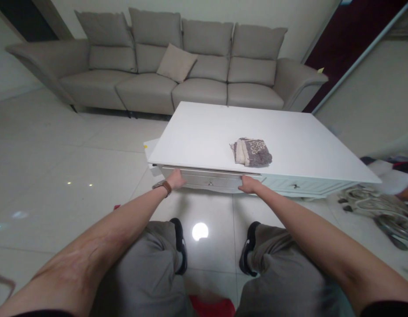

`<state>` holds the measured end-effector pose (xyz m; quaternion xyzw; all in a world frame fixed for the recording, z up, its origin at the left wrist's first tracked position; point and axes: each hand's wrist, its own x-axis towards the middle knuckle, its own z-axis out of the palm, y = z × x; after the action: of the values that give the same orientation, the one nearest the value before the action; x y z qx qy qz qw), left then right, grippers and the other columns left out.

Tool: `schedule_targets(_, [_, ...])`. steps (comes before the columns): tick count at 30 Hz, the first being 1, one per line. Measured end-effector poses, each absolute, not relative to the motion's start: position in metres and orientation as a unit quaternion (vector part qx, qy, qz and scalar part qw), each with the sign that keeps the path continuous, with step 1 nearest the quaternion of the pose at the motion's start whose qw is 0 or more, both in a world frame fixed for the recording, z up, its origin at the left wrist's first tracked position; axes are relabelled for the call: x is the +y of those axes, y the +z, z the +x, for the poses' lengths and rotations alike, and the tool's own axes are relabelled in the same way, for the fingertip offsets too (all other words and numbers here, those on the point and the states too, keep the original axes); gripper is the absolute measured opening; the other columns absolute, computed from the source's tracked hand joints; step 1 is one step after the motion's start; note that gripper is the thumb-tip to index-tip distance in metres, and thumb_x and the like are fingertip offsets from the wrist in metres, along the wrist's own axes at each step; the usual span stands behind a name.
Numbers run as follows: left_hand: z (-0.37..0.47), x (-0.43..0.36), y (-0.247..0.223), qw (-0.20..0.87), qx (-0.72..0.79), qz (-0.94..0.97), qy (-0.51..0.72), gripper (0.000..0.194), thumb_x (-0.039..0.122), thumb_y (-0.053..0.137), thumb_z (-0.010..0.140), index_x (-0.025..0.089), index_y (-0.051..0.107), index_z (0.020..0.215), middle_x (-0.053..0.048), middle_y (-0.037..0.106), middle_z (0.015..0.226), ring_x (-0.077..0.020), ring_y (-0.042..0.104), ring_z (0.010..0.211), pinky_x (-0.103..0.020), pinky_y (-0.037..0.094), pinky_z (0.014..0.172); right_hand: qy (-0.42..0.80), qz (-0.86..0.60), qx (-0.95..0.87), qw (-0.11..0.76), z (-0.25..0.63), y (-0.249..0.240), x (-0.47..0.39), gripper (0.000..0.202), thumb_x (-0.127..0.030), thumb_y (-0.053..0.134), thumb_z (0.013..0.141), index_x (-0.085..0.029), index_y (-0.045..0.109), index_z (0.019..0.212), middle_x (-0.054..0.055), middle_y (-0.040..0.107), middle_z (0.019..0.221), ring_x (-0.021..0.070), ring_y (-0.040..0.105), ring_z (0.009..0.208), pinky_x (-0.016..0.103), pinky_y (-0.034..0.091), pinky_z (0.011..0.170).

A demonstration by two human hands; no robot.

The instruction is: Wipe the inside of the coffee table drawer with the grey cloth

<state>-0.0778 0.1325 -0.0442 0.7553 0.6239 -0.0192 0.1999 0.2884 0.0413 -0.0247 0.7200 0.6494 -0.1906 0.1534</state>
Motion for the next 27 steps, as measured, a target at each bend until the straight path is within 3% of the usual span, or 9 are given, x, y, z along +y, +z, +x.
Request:
schedule_targets(11, [-0.077,0.146,-0.050,0.198,0.617,0.759,-0.054,0.062,0.032,0.066,0.081,0.007,0.045,0.133,-0.023,0.051,0.139,-0.0303,0.053,0.130,-0.034,0.042,0.106,-0.183,0.744,0.625,0.152,0.282,-0.034,0.057,0.068,-0.043,0.056,0.089,-0.001,0.045,0.140,0.029,0.050,0.143,0.0339,0.051,0.132,0.040,0.043,0.105])
schedule_targets(18, [-0.070,0.146,-0.036,0.201,0.602,0.768,-0.087,0.068,0.028,0.063,0.081,0.001,0.043,0.140,-0.030,0.044,0.148,-0.0324,0.049,0.136,-0.034,0.040,0.108,-0.171,0.737,0.627,0.186,0.272,-0.030,0.061,0.079,-0.039,0.062,0.084,0.004,0.040,0.146,0.034,0.040,0.150,0.0375,0.042,0.140,0.043,0.038,0.111])
schedule_targets(21, [-0.067,0.140,-0.028,0.225,0.566,0.783,-0.124,0.060,0.024,0.064,0.077,0.003,0.054,0.133,-0.027,0.054,0.142,-0.0323,0.053,0.133,-0.034,0.042,0.106,-0.187,0.704,0.651,0.213,0.266,-0.017,0.060,0.063,-0.033,0.063,0.082,-0.003,0.055,0.137,0.027,0.054,0.142,0.0341,0.053,0.131,0.041,0.044,0.105])
schedule_targets(24, [-0.063,0.129,-0.018,0.262,0.520,0.798,-0.158,0.052,0.026,0.067,0.073,0.012,0.065,0.123,-0.019,0.066,0.132,-0.0319,0.061,0.123,-0.035,0.046,0.099,-0.218,0.648,0.692,0.232,0.249,0.000,0.060,0.042,-0.030,0.060,0.083,-0.011,0.070,0.119,0.019,0.069,0.123,0.0301,0.064,0.116,0.039,0.049,0.097])
schedule_targets(27, [-0.055,0.113,-0.001,0.292,0.469,0.818,-0.161,0.058,0.029,0.069,0.073,0.018,0.063,0.130,-0.013,0.062,0.140,-0.0282,0.058,0.128,-0.031,0.044,0.103,-0.239,0.594,0.734,0.225,0.222,0.020,0.053,0.036,-0.028,0.061,0.084,-0.016,0.074,0.114,0.014,0.072,0.119,0.0272,0.066,0.113,0.035,0.049,0.096])
